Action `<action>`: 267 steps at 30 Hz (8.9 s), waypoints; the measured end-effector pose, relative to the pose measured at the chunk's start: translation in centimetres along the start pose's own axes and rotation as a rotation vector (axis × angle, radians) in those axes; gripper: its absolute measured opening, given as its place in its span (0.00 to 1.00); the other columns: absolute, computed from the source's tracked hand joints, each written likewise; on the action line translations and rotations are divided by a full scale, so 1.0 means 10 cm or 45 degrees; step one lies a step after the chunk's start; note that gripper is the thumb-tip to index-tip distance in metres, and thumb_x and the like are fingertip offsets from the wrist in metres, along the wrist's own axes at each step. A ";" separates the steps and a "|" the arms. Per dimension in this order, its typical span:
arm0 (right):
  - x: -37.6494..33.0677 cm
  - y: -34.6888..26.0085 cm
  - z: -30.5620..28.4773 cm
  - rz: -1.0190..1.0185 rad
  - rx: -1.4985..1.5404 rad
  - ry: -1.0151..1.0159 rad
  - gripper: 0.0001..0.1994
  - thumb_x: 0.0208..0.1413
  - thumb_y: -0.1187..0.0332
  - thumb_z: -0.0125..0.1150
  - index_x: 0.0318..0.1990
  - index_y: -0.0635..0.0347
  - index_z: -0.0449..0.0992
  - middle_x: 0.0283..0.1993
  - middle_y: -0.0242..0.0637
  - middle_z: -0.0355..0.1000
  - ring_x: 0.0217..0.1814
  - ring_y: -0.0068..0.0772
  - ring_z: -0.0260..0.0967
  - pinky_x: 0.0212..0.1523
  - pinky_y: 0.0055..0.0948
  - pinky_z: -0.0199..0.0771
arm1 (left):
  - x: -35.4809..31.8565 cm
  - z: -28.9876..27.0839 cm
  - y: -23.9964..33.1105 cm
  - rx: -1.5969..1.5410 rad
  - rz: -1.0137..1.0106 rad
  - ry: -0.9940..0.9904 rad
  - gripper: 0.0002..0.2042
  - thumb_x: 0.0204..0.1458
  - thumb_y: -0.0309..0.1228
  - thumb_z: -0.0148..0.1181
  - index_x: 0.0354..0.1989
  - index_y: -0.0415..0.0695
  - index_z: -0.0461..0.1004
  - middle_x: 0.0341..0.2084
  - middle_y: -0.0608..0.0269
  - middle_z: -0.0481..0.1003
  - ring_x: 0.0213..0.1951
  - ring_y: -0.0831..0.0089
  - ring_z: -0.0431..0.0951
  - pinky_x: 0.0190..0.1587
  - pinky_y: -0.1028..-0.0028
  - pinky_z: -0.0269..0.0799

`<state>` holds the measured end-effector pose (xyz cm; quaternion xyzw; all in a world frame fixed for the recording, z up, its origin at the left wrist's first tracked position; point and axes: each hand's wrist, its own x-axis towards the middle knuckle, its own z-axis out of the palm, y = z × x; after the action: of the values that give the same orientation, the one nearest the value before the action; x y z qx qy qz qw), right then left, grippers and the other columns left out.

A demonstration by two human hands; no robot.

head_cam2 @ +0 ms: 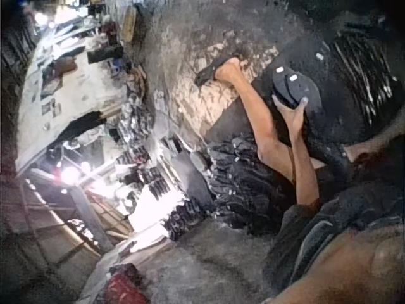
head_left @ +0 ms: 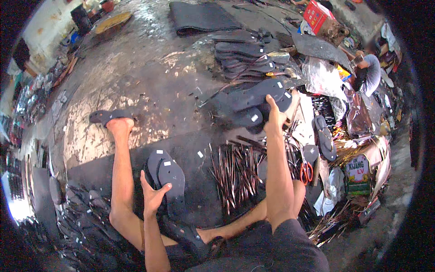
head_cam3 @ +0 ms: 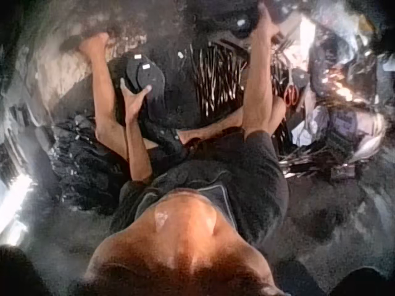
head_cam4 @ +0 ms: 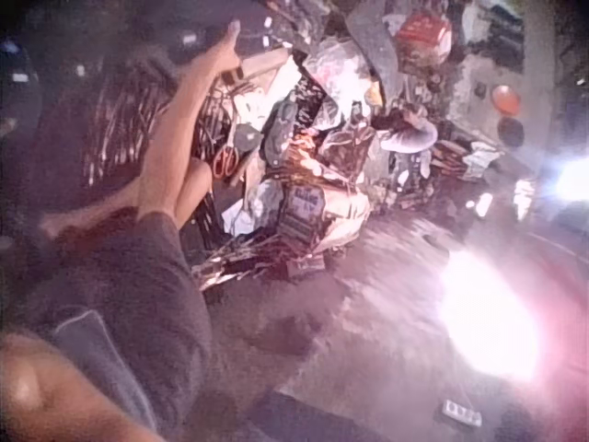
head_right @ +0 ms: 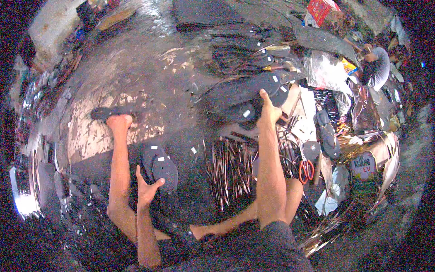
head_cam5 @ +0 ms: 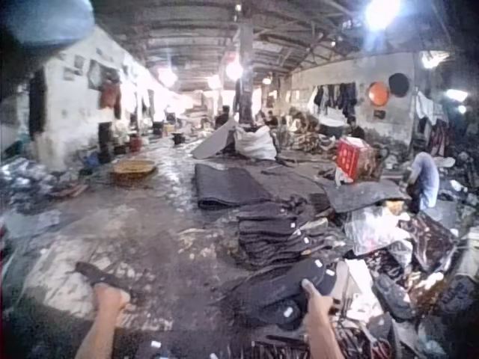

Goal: The person sits on the floor and assembles black flip-flops by inserting straps into the soles. They handle multiple soles and straps, repeatedly threading the straps through pre-cut holes and adjusting them by hand.

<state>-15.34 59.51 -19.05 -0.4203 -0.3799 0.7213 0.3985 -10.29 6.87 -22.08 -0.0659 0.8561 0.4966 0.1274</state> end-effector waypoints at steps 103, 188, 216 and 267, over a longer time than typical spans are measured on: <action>-2.94 -0.58 -0.68 -1.584 -1.233 -1.136 0.10 0.58 0.60 0.75 0.38 0.53 0.83 0.33 0.33 0.76 0.38 0.38 0.78 0.39 0.39 0.81 | -0.36 0.01 0.60 0.191 0.421 0.285 0.38 0.67 0.49 0.66 0.73 0.28 0.65 0.69 0.35 0.69 0.69 0.49 0.68 0.74 0.55 0.61; -3.02 -0.71 -0.82 -1.669 -1.011 -0.810 0.23 0.55 0.80 0.75 0.60 0.60 0.85 0.48 0.46 0.83 0.43 0.49 0.82 0.45 0.41 0.82 | -1.68 0.02 1.41 0.109 0.598 -0.084 0.37 0.50 0.16 0.64 0.75 0.43 0.71 0.62 0.52 0.75 0.66 0.59 0.75 0.70 0.63 0.69; -3.44 -0.36 -0.89 -0.217 -0.642 -0.986 0.08 0.65 0.75 0.75 0.42 0.64 0.79 0.41 0.34 0.86 0.39 0.17 0.80 0.41 0.21 0.80 | -1.76 0.53 1.60 -1.079 0.189 -0.082 0.19 0.74 0.32 0.57 0.70 0.39 0.72 0.55 0.64 0.78 0.56 0.77 0.78 0.61 0.71 0.75; -3.21 0.23 -0.93 -0.007 -0.384 -0.983 0.07 0.62 0.81 0.74 0.35 0.66 0.79 0.44 0.38 0.84 0.44 0.22 0.80 0.47 0.26 0.84 | -1.59 0.70 1.56 -0.184 0.637 0.039 0.21 0.74 0.33 0.55 0.70 0.32 0.70 0.49 0.44 0.83 0.51 0.58 0.85 0.56 0.60 0.78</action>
<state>3.10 31.90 -14.67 -0.1715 -0.6042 0.7611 0.1624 2.31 20.51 -7.90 0.1315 0.8098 0.5715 -0.0176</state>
